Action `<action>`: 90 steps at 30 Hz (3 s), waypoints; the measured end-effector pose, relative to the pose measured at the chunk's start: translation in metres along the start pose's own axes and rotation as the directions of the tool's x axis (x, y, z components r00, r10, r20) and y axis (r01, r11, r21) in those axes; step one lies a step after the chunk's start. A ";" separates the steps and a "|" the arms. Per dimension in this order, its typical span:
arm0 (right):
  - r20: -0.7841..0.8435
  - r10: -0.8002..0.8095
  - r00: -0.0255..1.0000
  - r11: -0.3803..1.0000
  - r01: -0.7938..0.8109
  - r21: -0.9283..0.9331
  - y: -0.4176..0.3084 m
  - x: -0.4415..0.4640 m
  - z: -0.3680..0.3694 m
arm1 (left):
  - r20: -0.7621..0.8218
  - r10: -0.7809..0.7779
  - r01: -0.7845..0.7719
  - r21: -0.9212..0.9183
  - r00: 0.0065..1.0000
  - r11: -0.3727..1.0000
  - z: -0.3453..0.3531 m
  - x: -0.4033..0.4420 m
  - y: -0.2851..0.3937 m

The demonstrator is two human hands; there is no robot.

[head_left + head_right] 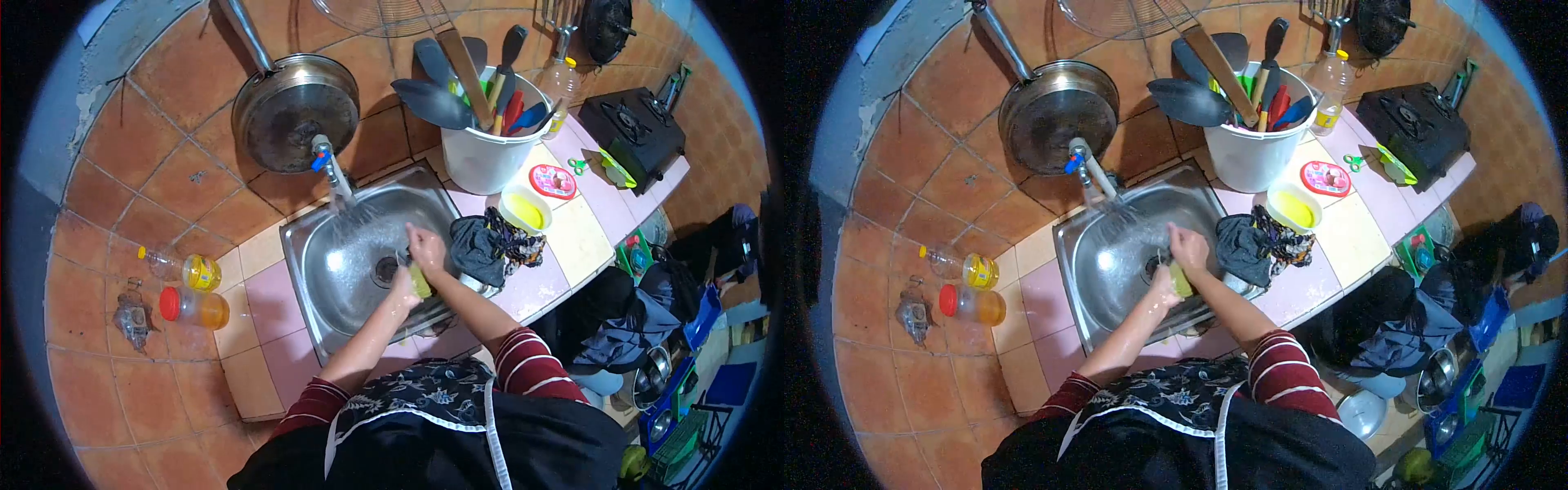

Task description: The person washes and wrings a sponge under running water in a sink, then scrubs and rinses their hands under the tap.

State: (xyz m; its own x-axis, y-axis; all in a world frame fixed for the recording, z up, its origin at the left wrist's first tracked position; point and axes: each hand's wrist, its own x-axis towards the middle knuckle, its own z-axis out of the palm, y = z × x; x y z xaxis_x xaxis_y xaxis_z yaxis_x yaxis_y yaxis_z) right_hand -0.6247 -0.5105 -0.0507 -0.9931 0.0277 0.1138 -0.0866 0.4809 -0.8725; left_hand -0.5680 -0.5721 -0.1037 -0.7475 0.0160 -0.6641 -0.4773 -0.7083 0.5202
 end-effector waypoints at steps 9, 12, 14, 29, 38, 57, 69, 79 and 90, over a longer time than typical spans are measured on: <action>0.201 0.020 0.979 0.993 -0.042 0.108 -0.013 -0.023 -0.002 | -0.056 0.004 -0.011 -0.136 0.998 0.991 0.027 -0.020 0.024; -0.024 -0.163 0.986 0.975 0.165 0.149 -0.033 -0.053 0.004 | 0.849 0.258 -0.027 -0.277 0.461 0.960 -0.051 0.063 0.007; 0.005 -0.437 0.899 0.885 0.429 0.181 -0.065 -0.075 -0.022 | 0.767 0.245 -0.013 -0.296 0.593 0.955 -0.054 0.061 0.000; 0.963 0.019 0.269 0.992 -0.127 0.016 0.003 0.044 -0.063 | 0.176 -0.125 0.019 0.506 0.976 0.862 -0.025 -0.057 0.102; 0.476 -0.473 0.742 0.758 0.618 -0.210 0.024 0.013 -0.003 | -0.194 -0.344 0.314 -0.172 0.919 0.934 -0.008 -0.030 0.044; 0.223 -0.580 0.784 0.789 0.608 -0.089 0.000 -0.067 0.037 | 0.089 0.077 -0.079 0.017 0.993 0.997 0.004 -0.031 0.036; 0.146 -0.326 0.934 0.945 0.318 0.075 -0.021 -0.023 0.011 | 0.207 0.152 -0.141 -0.066 0.967 0.988 -0.043 0.009 0.034; 0.253 -0.144 0.957 0.989 0.127 0.083 -0.050 -0.016 -0.008 | -0.095 0.156 -0.158 -0.011 0.983 0.987 0.005 -0.033 0.051; 0.115 -0.080 0.990 0.993 0.069 0.097 -0.041 0.000 0.004 | -0.001 0.183 -0.183 -0.052 0.983 0.982 0.016 -0.041 0.066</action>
State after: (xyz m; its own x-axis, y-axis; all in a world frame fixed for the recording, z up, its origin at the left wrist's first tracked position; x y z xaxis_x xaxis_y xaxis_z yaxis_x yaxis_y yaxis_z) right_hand -0.6215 -0.5340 -0.0169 -0.9855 -0.1113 0.1278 -0.1618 0.3943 -0.9046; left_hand -0.5761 -0.6085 -0.0339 -0.8216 -0.1148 -0.5583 -0.3077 -0.7352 0.6040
